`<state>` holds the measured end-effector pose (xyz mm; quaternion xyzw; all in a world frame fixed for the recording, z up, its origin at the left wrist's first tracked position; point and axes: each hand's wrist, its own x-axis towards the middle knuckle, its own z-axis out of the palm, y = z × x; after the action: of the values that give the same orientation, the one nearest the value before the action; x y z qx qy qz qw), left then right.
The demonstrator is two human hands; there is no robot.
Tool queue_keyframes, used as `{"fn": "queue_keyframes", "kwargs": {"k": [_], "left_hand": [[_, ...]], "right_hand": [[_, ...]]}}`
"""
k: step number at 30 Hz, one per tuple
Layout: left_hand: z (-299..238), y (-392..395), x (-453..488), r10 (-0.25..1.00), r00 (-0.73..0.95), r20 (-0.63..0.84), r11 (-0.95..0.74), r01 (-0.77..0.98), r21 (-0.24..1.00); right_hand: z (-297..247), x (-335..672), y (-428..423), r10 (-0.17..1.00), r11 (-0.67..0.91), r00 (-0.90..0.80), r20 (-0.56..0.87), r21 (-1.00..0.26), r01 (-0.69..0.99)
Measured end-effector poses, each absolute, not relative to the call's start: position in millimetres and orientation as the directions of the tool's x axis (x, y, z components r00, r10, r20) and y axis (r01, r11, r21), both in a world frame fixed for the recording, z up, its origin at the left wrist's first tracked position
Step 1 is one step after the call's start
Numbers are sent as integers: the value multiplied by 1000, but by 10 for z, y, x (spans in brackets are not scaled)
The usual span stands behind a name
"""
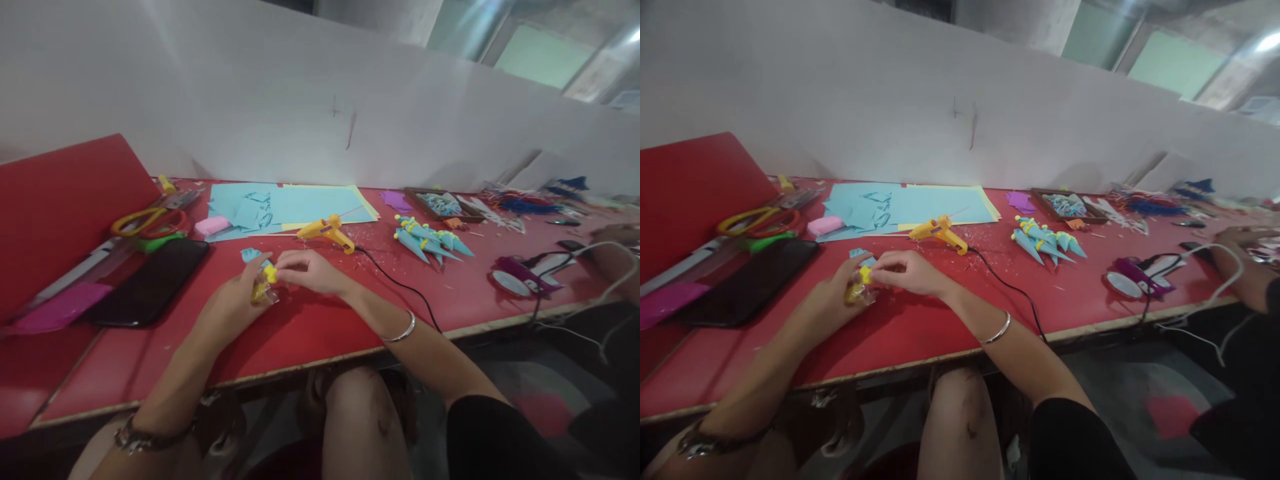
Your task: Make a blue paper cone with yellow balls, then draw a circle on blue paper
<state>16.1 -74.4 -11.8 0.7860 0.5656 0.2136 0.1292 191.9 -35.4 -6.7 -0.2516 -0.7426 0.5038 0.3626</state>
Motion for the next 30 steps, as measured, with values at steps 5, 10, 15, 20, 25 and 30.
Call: {"fn": "queue_keyframes", "kwargs": {"k": [5, 10, 15, 20, 25, 30], "left_hand": [[-125, -737, 149, 941, 250, 227, -331, 814, 478], [-122, -745, 183, 949, 246, 196, -309, 840, 446], [-102, -761, 203, 950, 246, 194, -308, 845, 437], [-86, -764, 201, 964, 208, 165, -259, 871, 417], [-108, -760, 191, 969, 189, 161, -239, 885, 400], [-126, -765, 192, 963, 201, 181, -261, 865, 428]], "right_hand": [[-45, 1902, -386, 720, 470, -587, 370, -883, 21], [-60, 1881, -408, 778, 385, -557, 290, -921, 58], [-79, 1832, -414, 811, 285, -529, 248, -958, -12], [-87, 1817, -354, 810, 212, -561, 168, -977, 13], [-63, 1837, -368, 774, 203, -618, 139, -979, 35], [-68, 1857, -407, 771, 349, -579, 266, -937, 34]]}}
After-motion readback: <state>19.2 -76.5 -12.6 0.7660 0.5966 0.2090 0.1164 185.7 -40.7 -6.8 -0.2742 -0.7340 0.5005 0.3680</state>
